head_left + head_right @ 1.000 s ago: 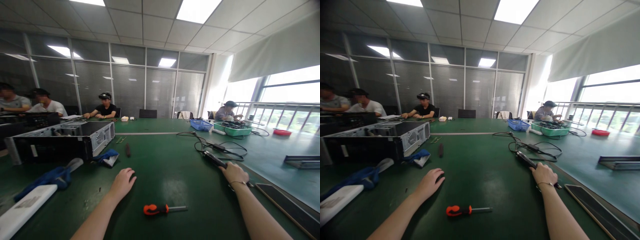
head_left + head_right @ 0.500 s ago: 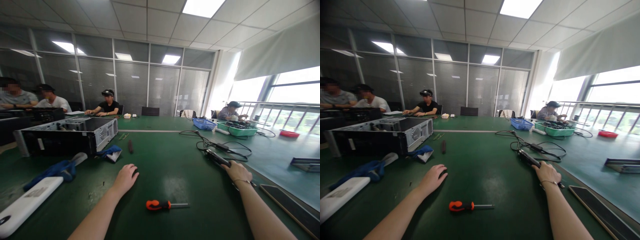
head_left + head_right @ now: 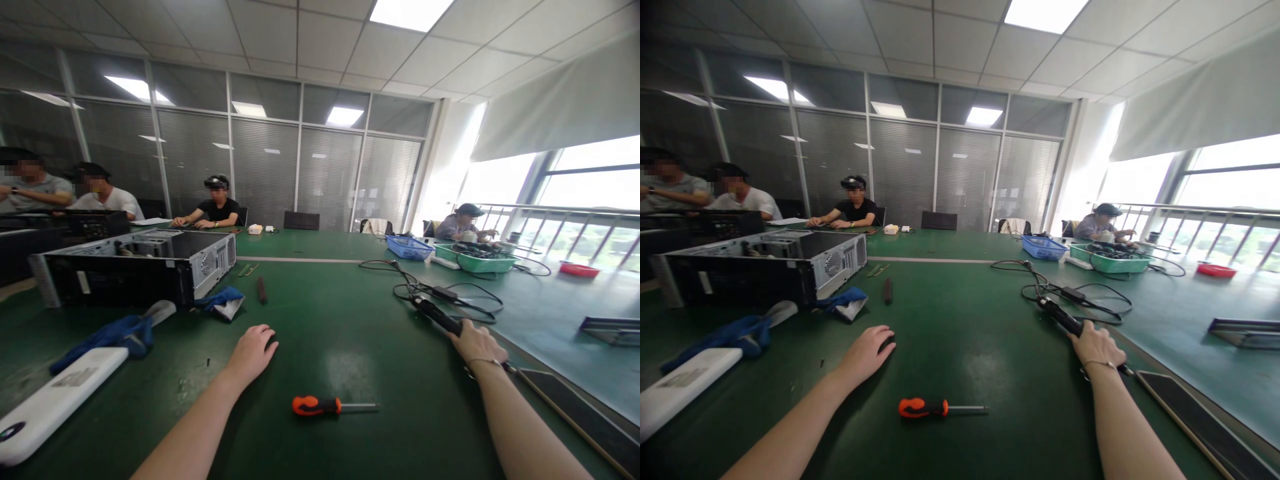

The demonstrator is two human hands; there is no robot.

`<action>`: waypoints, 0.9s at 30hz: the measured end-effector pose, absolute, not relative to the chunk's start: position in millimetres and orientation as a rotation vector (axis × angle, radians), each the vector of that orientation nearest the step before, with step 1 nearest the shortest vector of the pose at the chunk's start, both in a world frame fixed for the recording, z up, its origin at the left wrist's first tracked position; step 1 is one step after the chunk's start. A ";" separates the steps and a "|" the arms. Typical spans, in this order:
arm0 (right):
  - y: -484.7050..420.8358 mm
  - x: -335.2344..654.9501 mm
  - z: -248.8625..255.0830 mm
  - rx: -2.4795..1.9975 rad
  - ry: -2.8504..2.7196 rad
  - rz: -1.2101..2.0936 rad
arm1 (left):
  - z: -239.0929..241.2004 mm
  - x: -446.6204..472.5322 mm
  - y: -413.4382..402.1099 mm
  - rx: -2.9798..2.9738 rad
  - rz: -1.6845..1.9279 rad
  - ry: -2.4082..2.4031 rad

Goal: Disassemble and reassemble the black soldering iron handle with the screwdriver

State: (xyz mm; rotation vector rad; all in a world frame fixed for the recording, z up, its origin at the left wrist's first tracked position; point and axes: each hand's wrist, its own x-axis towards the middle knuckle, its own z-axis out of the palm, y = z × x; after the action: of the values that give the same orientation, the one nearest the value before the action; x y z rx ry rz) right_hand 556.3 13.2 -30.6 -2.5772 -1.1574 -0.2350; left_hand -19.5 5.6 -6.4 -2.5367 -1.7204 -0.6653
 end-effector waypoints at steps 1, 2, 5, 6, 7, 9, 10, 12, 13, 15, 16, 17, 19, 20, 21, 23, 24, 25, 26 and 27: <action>12.4 557.8 -30.2 -2.558 -1.180 -0.232 | -6.5 -19.8 5.6 -2.538 -0.667 -1.721; 11.7 559.8 -29.4 -2.541 -1.208 -0.202 | -6.5 -20.1 5.5 -2.541 -0.669 -1.721; 10.1 566.7 -24.7 -2.540 -1.264 -0.098 | -6.1 -20.7 4.9 -2.545 -0.674 -1.732; 9.8 568.4 -22.7 -2.547 -1.273 -0.091 | -6.0 -20.8 4.6 -2.544 -0.675 -1.736; 9.6 569.5 -20.8 -2.550 -1.277 -0.099 | -5.8 -20.8 4.4 -2.546 -0.675 -1.739; 9.4 568.8 -17.7 -2.546 -1.277 -0.142 | -5.4 -20.5 4.0 -2.550 -0.677 -1.748; 9.3 567.1 -16.6 -2.543 -1.273 -0.160 | -5.2 -20.3 3.9 -2.554 -0.679 -1.748; 9.2 561.7 -15.7 -2.532 -1.268 -0.214 | -4.8 -19.8 3.6 -2.559 -0.683 -1.748; 9.0 558.7 -15.7 -2.515 -1.290 -0.246 | -4.6 -19.5 3.5 -2.560 -0.686 -1.746; 8.1 554.3 -16.3 -2.464 -1.377 -0.295 | -4.3 -19.2 3.4 -2.561 -0.691 -1.745; 7.5 553.7 -16.7 -2.441 -1.420 -0.306 | -4.2 -19.1 3.3 -2.560 -0.693 -1.751; 7.0 554.3 -17.2 -2.427 -1.448 -0.298 | -4.2 -19.0 3.3 -2.558 -0.696 -1.756; 6.3 558.8 -17.6 -2.432 -1.457 -0.225 | -4.5 -19.2 3.3 -2.558 -0.694 -1.761; 6.3 562.0 -17.5 -2.450 -1.446 -0.163 | -4.7 -19.3 3.4 -2.556 -0.693 -1.761; 6.6 565.1 -17.3 -2.479 -1.424 -0.101 | -4.9 -19.5 3.6 -2.555 -0.690 -1.756; 7.8 569.0 -16.4 -2.561 -1.344 -0.024 | -5.1 -19.7 4.0 -2.553 -0.684 -1.745; 8.4 569.1 -16.1 -2.601 -1.292 -0.029 | -5.1 -19.6 4.1 -2.550 -0.681 -1.738; 9.1 568.1 -16.0 -2.630 -1.243 -0.063 | -4.9 -19.6 4.2 -2.546 -0.677 -1.733; 9.6 565.9 -16.3 -2.644 -1.207 -0.114 | -4.6 -19.4 4.3 -2.543 -0.673 -1.729; 10.0 563.1 -16.9 -2.641 -1.192 -0.164 | -4.2 -19.2 4.2 -2.539 -0.667 -1.729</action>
State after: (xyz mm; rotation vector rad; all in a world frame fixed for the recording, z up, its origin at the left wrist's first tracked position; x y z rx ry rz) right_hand 563.1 10.0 -16.9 -2.6412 -1.1923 -0.1641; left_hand -19.2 4.2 -4.2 -2.5392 -1.7290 -0.6674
